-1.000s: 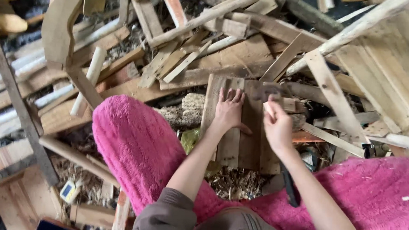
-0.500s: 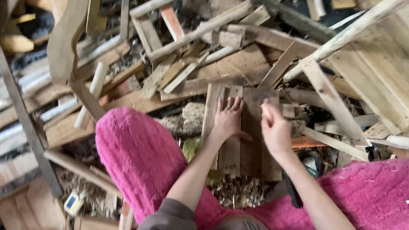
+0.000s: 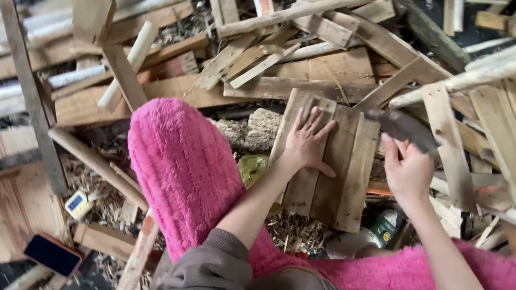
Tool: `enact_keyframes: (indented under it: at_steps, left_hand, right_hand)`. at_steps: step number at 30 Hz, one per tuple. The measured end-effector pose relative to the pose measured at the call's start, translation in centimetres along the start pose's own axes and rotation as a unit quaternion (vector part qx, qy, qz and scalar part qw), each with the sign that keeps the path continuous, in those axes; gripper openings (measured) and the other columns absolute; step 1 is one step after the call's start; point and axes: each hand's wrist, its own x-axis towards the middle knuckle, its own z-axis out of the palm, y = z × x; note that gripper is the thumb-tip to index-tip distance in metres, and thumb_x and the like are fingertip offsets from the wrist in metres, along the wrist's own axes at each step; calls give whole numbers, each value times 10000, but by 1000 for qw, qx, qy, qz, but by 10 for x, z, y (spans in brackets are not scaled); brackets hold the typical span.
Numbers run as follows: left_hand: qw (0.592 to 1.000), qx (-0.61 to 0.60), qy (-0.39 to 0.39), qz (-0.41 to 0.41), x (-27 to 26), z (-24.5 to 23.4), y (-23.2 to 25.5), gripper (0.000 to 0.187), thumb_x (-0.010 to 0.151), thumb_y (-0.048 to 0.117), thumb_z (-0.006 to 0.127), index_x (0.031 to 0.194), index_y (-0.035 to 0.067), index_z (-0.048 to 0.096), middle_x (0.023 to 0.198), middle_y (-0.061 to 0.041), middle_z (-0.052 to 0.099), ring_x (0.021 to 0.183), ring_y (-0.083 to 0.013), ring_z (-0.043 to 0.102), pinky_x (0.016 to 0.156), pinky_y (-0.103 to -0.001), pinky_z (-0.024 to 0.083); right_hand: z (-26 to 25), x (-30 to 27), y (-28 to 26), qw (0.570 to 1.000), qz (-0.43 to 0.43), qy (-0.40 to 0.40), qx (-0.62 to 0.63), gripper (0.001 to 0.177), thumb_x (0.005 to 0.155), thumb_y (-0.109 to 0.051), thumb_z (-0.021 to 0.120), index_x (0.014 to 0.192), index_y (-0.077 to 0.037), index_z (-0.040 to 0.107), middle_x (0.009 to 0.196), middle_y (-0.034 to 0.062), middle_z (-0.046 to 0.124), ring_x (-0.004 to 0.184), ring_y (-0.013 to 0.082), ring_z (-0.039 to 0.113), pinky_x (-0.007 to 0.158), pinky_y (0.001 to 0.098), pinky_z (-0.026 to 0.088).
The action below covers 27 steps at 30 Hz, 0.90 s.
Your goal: Hammering nails into wooden boards to assemble a small structure
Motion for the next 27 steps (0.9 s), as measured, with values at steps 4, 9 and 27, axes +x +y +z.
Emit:
enact_keyframes:
  at_steps: [4,9,27]
  left_hand:
    - [993,110,11,46,9,10,-12,1442,522,1105,414,1629,225,133,1708,-112,103,1581,-292,-13,1237,-547,-123]
    - [996,63,44,37,22,36,-13,1520,432,1125,481,1624,235,173,1713,-121,86,1588,-256,-4,1232,-549,-167]
    - [995,92,-16,19,8,9,-7,1522,388,1131,351,1634,279,150,1727,-57,161,1601,-194,86,1285,-505,-133]
  right_hand:
    - [24,-12,25,981,-83,-48,-168,362,1124,-368,559,990,-94,753,498,45,505,343,196,379,379,342,284]
    - [55,-31,97,955,-147,-39,-255,252,1057,-156,671,854,-99,533,531,10,511,359,168,389,396,314,349]
    - [80,-33,93,924,-249,69,-283,165,891,-277,680,811,-223,545,591,6,525,500,280,609,554,365,540]
